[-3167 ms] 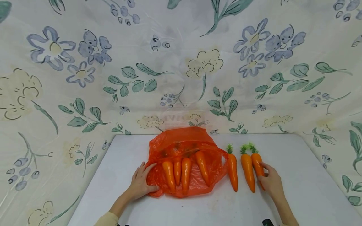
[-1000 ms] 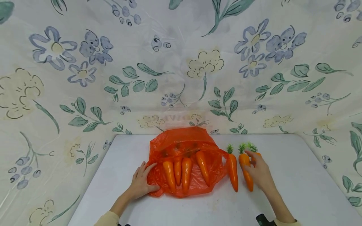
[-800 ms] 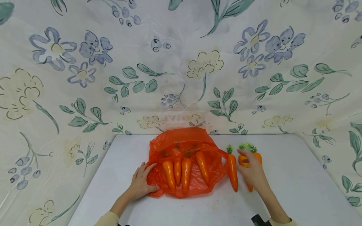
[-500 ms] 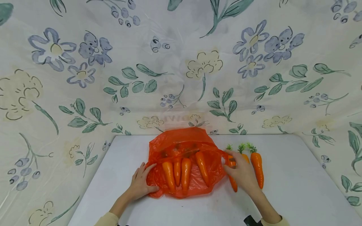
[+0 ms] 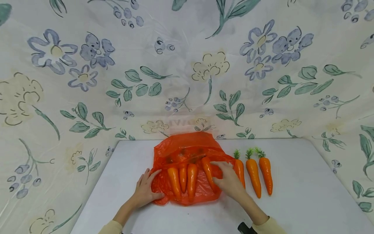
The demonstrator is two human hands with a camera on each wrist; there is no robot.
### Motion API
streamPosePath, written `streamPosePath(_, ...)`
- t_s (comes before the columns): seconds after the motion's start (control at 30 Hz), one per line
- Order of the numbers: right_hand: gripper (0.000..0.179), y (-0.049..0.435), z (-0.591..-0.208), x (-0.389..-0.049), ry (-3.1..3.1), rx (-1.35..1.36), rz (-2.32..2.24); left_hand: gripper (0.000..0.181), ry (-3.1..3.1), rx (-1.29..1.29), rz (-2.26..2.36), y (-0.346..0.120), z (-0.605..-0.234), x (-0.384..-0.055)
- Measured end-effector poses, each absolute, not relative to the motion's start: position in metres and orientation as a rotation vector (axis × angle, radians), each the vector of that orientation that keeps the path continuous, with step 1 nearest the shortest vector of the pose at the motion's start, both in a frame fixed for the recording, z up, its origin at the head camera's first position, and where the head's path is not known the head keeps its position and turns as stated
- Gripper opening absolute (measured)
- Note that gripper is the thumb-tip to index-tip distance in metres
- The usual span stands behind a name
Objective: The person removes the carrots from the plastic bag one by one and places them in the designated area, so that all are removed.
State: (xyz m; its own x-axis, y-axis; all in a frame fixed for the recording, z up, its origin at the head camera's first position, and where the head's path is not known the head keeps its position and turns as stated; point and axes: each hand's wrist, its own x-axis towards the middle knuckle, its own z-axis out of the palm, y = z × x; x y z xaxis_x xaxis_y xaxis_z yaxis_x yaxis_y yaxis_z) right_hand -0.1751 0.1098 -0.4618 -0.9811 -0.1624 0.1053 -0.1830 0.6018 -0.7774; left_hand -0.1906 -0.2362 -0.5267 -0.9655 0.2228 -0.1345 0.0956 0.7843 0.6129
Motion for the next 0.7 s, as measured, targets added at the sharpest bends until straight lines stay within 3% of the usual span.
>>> streamPosePath(0.7, 0.066, 0.086, -0.490, -0.209, -2.971, 0.188, 1.320, 0.098, 2.742, 0.225, 0.939, -0.236, -0.525, -0.191)
